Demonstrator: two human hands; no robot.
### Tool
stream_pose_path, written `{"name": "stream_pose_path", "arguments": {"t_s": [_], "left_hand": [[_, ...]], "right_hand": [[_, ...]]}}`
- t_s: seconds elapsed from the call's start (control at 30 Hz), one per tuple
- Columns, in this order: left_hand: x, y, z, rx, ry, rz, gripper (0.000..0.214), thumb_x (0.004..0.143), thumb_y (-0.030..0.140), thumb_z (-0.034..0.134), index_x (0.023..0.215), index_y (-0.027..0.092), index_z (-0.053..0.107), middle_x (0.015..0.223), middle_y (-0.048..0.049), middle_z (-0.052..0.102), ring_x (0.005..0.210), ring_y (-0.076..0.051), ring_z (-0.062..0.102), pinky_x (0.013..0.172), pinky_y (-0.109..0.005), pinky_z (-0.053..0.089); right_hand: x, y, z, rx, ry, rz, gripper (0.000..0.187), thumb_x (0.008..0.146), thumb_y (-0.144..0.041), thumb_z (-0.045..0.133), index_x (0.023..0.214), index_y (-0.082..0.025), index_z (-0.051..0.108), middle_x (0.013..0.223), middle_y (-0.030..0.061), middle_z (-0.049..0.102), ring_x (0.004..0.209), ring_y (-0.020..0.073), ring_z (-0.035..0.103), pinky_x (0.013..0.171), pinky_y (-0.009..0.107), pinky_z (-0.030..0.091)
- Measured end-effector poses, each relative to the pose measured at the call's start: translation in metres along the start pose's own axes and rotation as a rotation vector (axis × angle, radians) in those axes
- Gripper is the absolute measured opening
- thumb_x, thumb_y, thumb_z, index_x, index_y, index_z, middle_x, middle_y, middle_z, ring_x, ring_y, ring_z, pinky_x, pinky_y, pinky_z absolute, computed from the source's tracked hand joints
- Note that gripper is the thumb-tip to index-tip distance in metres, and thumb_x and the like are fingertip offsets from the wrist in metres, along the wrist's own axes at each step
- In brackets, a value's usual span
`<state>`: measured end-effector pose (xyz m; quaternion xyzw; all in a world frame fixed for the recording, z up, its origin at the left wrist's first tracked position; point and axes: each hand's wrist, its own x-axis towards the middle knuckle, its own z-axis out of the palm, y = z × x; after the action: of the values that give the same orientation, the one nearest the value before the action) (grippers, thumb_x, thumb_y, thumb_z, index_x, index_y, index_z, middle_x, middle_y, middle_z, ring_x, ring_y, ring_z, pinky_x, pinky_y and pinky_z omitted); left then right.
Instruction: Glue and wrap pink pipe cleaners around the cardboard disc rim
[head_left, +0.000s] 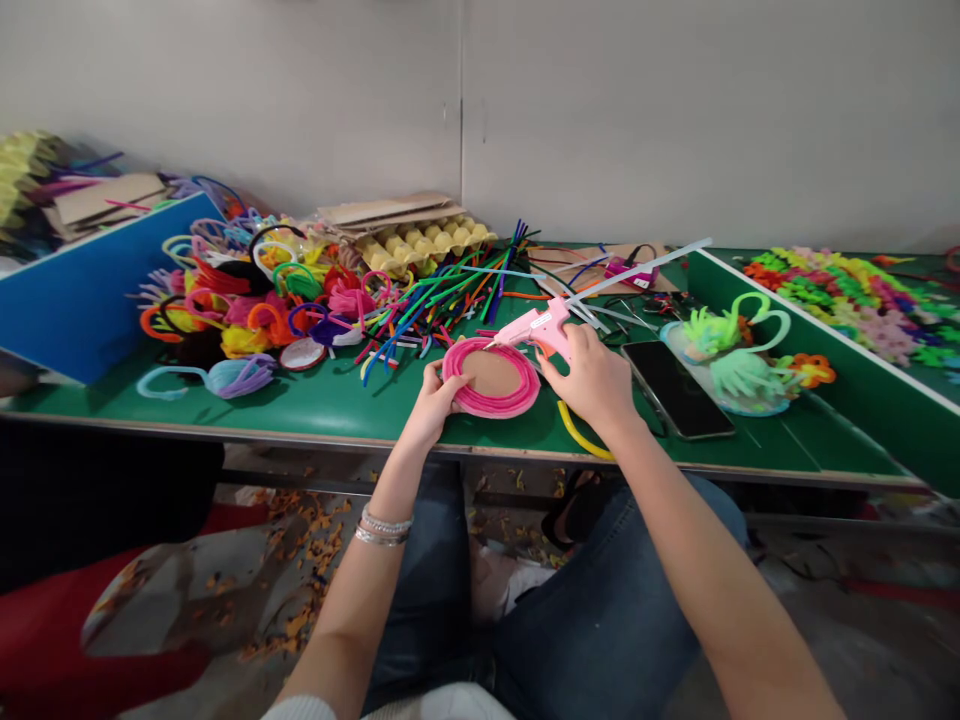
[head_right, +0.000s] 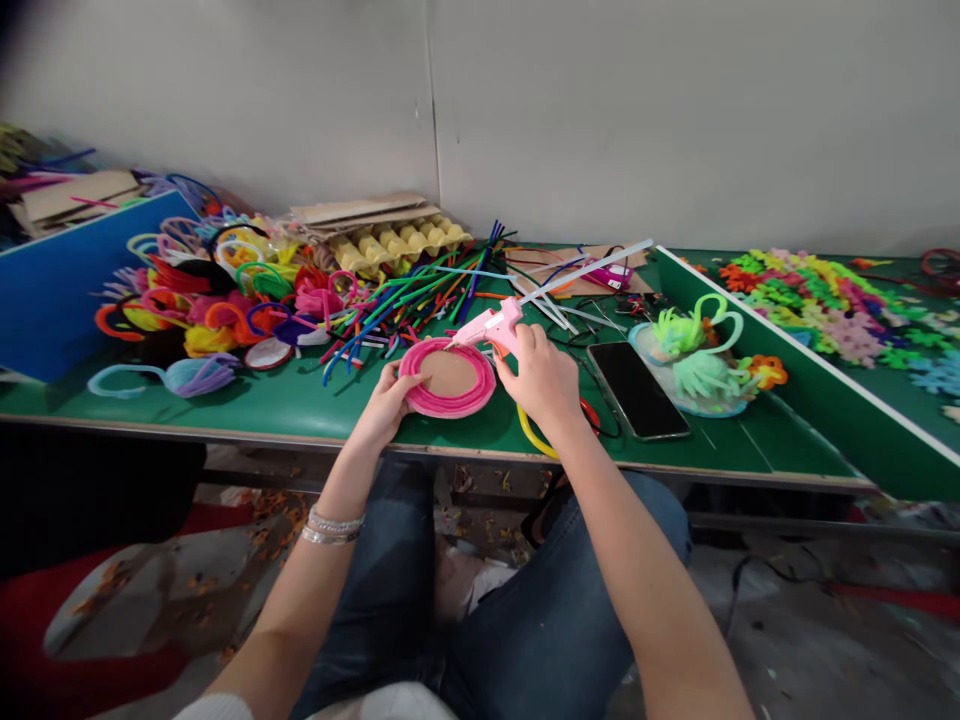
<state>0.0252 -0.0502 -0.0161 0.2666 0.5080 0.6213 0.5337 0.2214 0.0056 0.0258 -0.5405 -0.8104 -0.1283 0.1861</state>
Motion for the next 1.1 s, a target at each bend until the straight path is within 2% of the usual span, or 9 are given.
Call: {"name": "stream_pose_path", "arguments": {"t_s": [0.7,0.9,1.1], "left_hand": [[-0.001,-0.001,0.000,-0.026,0.030,0.019,0.039,0.067,0.019,0.068,0.096,0.020,0.042,0.081,0.0012,0.063,0.059,-0.010,0.061,0.046,-0.019,0.050],[0.001,-0.003,0.001,-0.051,0.048,0.039,0.038,0.068,0.018,0.065,0.096,0.020,0.041,0.078,0.0014,0.063,0.059,-0.011,0.061,0.046,-0.021,0.051],[0.002,-0.003,0.001,-0.051,0.094,0.033,0.036,0.068,0.017,0.064,0.095,0.020,0.041,0.077,0.0027,0.062,0.057,-0.009,0.060,0.047,-0.019,0.049]], "right_hand": [[-0.001,-0.008,0.000,-0.048,0.053,-0.041,0.036,0.088,-0.034,0.039,0.114,-0.012,0.048,0.098,0.0117,0.060,0.073,0.0203,0.056,0.050,0.028,0.024],[-0.002,-0.008,-0.004,-0.036,0.044,-0.045,0.034,0.087,-0.032,0.037,0.113,-0.013,0.049,0.100,0.0131,0.059,0.076,0.0210,0.055,0.052,0.028,0.027],[-0.003,-0.007,-0.009,-0.093,0.022,-0.091,0.040,0.090,-0.031,0.030,0.121,-0.012,0.046,0.098,0.0153,0.057,0.080,0.0241,0.053,0.058,0.031,0.033]]}}
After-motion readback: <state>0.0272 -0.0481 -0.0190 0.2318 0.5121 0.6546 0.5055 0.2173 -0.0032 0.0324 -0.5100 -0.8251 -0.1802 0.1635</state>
